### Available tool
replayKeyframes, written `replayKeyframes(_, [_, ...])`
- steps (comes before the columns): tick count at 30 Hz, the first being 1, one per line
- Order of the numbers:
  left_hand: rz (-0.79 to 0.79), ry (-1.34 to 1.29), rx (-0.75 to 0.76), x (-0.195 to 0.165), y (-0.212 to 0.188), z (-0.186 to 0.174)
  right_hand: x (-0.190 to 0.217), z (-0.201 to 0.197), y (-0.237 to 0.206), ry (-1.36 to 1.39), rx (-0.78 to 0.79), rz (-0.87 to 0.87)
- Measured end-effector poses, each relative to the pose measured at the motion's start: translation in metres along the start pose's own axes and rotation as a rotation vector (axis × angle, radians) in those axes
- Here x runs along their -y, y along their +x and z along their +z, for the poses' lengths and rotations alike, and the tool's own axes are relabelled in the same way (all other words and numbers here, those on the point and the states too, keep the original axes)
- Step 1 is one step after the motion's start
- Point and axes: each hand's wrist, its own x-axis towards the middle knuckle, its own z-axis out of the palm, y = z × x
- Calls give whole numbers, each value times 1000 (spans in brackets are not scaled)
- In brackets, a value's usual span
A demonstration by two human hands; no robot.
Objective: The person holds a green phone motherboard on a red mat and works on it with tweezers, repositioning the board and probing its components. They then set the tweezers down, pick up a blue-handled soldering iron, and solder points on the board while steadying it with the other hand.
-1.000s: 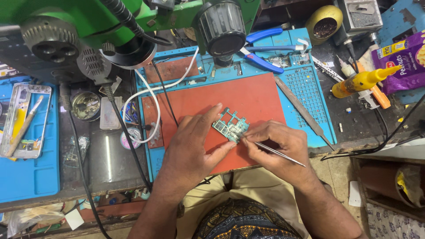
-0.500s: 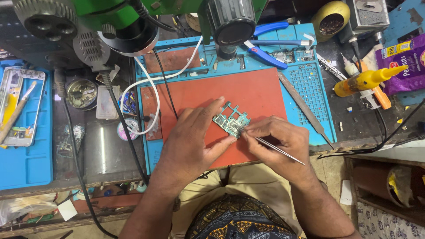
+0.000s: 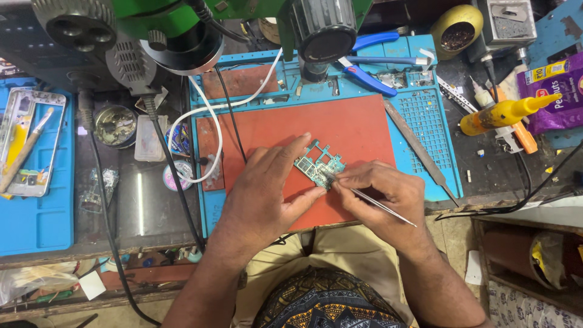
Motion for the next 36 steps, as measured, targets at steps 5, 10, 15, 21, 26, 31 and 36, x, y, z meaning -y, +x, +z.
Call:
replayKeyframes(5, [-23,-2,15,-1,1,1,0,-2,0,-38,3,60])
replayKeyframes(10, [-40,-1,26,-4,2,0,2,-1,1,-73,-13,69])
replayKeyframes(15, [-23,20,19,-3,2,-1,6,-11,11,25,96,115])
replayKeyframes(21, [-32,10,10,-6,2,-2,-2,-21,22,27,69,157])
replayKeyframes(26, [-109,33,63,-7,0,-5,-18,-2,15,544,-15,274])
replayKeyframes(31, [-77,47,64,-7,0,-6,-25,-1,9,428,78,222])
replayKeyframes(36, [62,53,14,-8,1,-7,-19,-1,11,258,60,209])
